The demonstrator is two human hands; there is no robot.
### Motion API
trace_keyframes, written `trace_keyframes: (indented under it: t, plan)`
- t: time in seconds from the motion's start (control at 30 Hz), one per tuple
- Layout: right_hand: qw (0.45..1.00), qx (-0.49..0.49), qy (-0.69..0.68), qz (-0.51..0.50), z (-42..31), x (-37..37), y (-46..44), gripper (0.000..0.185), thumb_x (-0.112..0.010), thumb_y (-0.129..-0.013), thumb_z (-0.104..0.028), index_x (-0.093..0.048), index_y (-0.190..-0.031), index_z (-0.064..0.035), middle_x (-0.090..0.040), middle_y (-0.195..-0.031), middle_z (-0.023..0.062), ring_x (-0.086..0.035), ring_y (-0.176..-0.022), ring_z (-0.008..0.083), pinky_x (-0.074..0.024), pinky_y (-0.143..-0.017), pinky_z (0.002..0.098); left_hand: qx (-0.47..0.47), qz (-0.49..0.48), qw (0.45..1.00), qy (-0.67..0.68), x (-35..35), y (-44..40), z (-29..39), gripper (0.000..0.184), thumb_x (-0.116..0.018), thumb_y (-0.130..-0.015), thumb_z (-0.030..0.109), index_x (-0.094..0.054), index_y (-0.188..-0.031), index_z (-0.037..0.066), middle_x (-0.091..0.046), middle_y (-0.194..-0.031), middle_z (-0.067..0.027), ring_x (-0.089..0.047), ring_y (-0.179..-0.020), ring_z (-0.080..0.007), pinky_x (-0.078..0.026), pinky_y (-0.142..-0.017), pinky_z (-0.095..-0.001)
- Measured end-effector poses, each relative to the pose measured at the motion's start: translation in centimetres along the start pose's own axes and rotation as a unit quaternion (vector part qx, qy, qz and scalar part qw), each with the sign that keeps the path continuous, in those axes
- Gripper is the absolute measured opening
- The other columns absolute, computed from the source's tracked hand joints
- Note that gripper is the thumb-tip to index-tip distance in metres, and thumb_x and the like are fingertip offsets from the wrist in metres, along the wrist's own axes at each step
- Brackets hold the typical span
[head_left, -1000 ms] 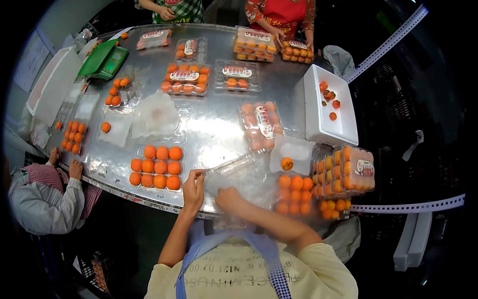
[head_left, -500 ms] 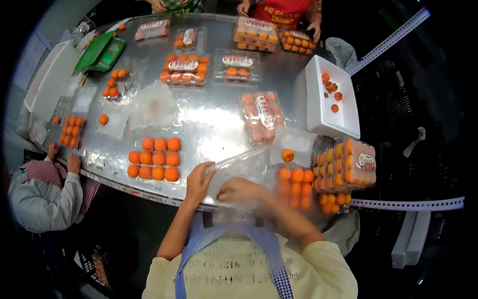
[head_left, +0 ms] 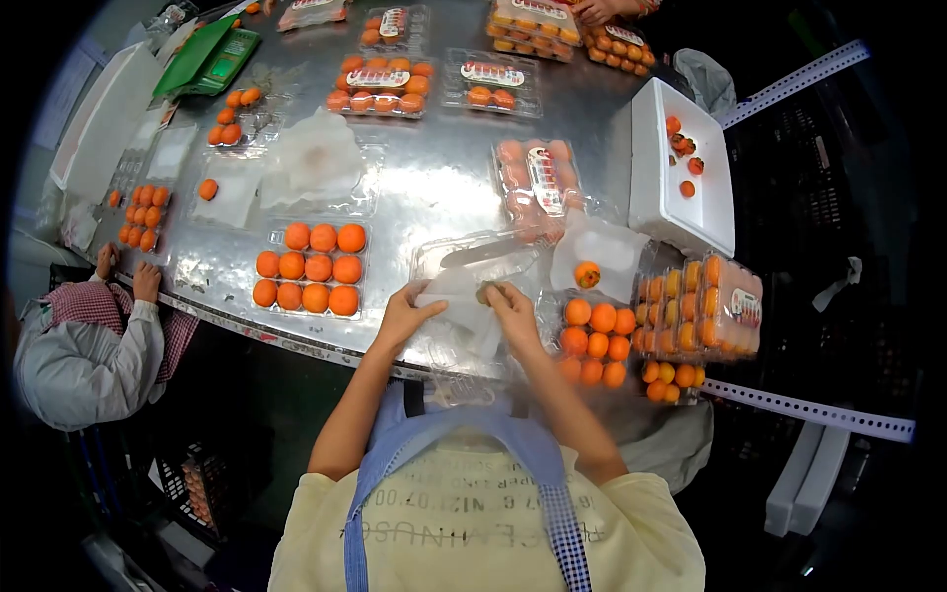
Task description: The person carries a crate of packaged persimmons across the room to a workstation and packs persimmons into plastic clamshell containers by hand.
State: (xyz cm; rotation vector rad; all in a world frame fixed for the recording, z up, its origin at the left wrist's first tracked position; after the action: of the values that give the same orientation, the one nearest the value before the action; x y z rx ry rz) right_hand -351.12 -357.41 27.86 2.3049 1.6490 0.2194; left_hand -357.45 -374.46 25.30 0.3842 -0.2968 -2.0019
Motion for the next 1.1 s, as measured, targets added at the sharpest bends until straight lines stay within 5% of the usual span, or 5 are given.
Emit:
trace_keyframes:
  t: [0.27, 0.37, 0.53, 0.77, 1.1]
  plan:
    - [0.997, -0.005, 0.069, -0.023, -0.7, 0.0, 0.5, 0.024, -0.055, -0.087, -0.02, -0.06, -0.096, 0.002, -0.062, -0.091, 0.0067, -0.055, -0.084, 0.0123, -0.0423, -0.079, 0.0253, 0.09, 0.096, 0.985, 0.11, 1.1, 0.6, -2.3, 0.031, -0.063, -0.075, 0.0, -0.056, -0.105, 0.0, -0.06, -0.093, -0.0074, -0.059, -0.076, -0.0136, -0.05, -0.062, -0.0246]
    - [0.974, 0.187, 0.1, 0.081, -6.6, 2.7, 1.9, 0.027, -0.057, -0.085, -0.022, -0.061, -0.094, 0.0032, -0.06, -0.081, 0.0049, -0.054, -0.073, 0.0107, -0.0427, -0.065, 0.0225, -0.03, 0.184, 0.982, 0.013, 3.1, 1.5, 1.9, 0.025, -0.06, -0.071, -0.005, -0.06, -0.095, 0.0, -0.059, -0.077, -0.0061, -0.058, -0.065, -0.0152, -0.052, -0.057, -0.0269]
    - [0.973, 0.119, -0.06, 0.19, -15.4, 13.0, 1.7, 0.021, -0.057, -0.086, -0.018, -0.061, -0.089, 0.0017, -0.054, -0.063, 0.001, -0.047, -0.055, 0.006, -0.037, -0.051, 0.0199, -0.02, 0.249, 0.953, 0.174, 7.5, 1.9, 2.1, 0.026, -0.059, -0.078, 0.008, -0.054, -0.103, 0.005, -0.056, -0.098, -0.0051, -0.058, -0.084, -0.0189, -0.055, -0.064, -0.0324]
    - [0.875, 0.296, -0.093, 0.373, -22.8, 28.8, -6.4, 0.025, -0.057, -0.086, -0.022, -0.061, -0.081, 0.0024, -0.053, -0.059, 0.0016, -0.045, -0.051, 0.0073, -0.0369, -0.049, 0.0201, -0.061, 0.235, 0.958, 0.153, 7.0, 3.1, 3.1, 0.036, -0.063, -0.078, 0.011, -0.054, -0.113, 0.009, -0.059, -0.102, -0.0031, -0.057, -0.088, -0.0136, -0.052, -0.064, -0.0304]
    - [0.868, 0.186, -0.299, 0.351, -19.2, 31.0, -9.6, 0.061, -0.055, -0.086, -0.037, -0.039, -0.115, 0.0144, -0.05, -0.105, 0.0232, -0.055, -0.094, 0.0217, -0.0449, -0.088, 0.0301, -0.066, 0.228, 0.956, 0.173, 2.6, 2.1, 5.1, 0.015, -0.054, -0.083, 0.013, -0.053, -0.096, 0.005, -0.059, -0.08, -0.0025, -0.059, -0.066, -0.0115, -0.049, -0.051, -0.0224]
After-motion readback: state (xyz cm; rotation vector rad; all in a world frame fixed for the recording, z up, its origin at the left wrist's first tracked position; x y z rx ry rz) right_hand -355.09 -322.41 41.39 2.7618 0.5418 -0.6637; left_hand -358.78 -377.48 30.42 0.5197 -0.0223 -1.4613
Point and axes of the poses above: each hand's wrist, its own y-axis away from the middle knuckle, its own x-axis out of the back of the hand, z = x × y, the point moved 8 cm from there along -y, towards the middle knuckle
